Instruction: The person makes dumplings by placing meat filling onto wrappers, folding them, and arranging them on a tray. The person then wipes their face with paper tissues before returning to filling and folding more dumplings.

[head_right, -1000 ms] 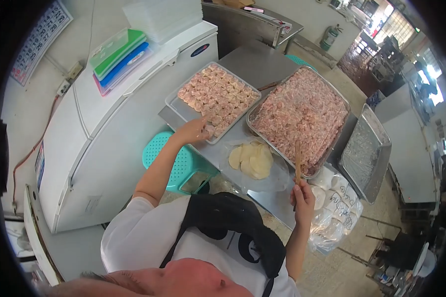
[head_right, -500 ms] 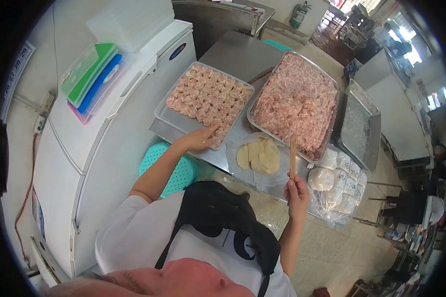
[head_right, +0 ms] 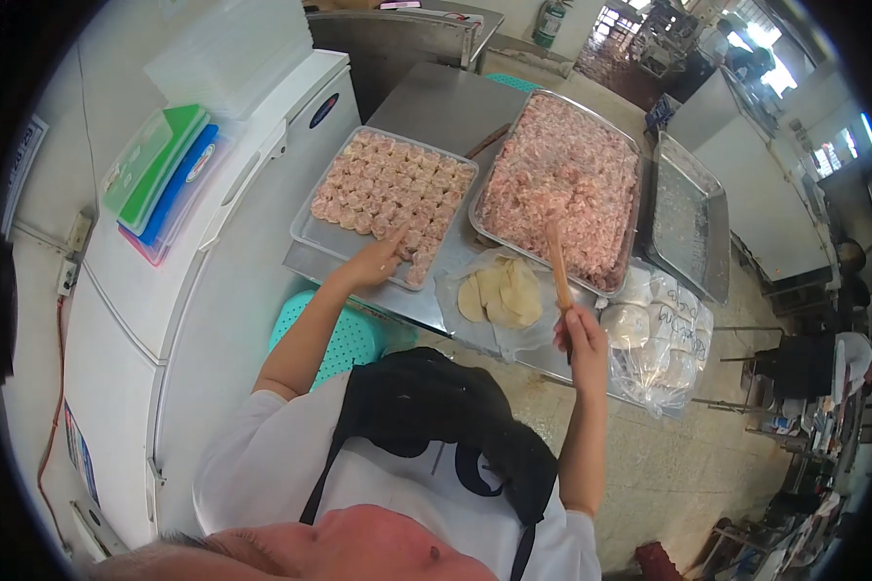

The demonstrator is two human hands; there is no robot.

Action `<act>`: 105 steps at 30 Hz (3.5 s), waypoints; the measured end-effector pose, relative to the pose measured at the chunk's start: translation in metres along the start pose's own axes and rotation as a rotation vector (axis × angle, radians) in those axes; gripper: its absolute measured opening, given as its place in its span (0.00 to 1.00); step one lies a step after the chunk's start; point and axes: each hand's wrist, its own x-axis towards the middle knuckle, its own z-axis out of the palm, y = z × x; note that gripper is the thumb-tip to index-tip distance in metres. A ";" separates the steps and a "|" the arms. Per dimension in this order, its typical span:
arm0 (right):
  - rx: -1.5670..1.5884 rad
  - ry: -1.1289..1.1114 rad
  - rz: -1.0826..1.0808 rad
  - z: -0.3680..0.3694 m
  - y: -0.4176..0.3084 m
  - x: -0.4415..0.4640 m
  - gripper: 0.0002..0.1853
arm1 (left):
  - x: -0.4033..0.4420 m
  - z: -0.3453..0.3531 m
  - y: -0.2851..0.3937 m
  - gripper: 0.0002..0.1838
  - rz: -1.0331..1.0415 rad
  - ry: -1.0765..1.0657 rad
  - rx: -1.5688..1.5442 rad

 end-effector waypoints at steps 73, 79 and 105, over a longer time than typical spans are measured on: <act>0.032 -0.387 0.068 -0.003 0.052 0.104 0.11 | 0.050 0.130 0.154 0.17 -0.031 0.206 -1.511; -0.282 -0.381 -0.062 -0.018 0.077 0.106 0.10 | 0.038 0.112 0.140 0.16 -0.051 0.544 -1.565; -0.751 -0.366 -0.183 -0.032 0.032 0.101 0.14 | 0.038 0.096 0.118 0.16 -0.032 0.618 -0.962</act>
